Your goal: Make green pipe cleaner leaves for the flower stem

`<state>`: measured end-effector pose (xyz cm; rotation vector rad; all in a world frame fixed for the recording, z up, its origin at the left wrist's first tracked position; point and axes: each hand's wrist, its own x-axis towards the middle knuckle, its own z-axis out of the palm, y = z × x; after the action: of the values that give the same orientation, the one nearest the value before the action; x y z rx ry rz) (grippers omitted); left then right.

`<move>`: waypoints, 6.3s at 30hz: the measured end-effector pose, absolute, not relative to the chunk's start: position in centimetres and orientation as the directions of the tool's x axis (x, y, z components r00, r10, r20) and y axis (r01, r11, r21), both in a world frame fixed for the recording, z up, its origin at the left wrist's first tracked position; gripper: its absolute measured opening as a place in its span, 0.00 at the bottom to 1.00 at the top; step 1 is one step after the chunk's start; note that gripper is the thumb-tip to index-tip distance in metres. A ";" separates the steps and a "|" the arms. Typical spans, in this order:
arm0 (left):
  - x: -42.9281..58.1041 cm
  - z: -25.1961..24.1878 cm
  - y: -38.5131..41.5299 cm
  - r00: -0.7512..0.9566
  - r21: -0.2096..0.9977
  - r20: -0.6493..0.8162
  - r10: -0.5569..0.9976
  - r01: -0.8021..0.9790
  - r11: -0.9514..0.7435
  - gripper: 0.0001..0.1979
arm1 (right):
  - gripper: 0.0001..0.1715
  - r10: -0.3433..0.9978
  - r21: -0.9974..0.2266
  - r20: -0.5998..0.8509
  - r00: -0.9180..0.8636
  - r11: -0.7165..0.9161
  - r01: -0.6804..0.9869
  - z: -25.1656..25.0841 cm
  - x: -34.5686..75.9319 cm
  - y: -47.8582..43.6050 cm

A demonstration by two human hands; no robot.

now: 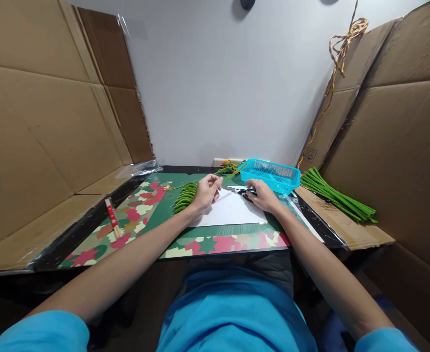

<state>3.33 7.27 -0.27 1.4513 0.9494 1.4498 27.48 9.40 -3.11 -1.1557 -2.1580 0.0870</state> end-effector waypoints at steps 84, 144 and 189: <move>0.2 1.5 7.5 -0.220 0.897 0.397 0.891 -0.112 -0.427 0.17 | 0.29 0.783 -0.570 0.467 -0.411 0.622 0.537 -2.7 26.8 8.6; 2.7 0.9 6.1 0.507 0.955 0.250 0.825 0.015 -0.298 0.22 | 0.21 0.893 -0.912 0.387 -0.230 0.335 -0.235 -0.5 24.8 6.3; 1.7 -0.5 6.7 0.220 0.982 0.188 0.957 -0.041 -0.184 0.21 | 0.23 0.921 -0.943 0.213 -0.326 0.107 -0.315 -1.6 24.6 6.7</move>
<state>1.74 6.69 -0.54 1.4277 0.9317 1.1820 24.60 6.71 -1.56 -0.6729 -1.3077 1.4622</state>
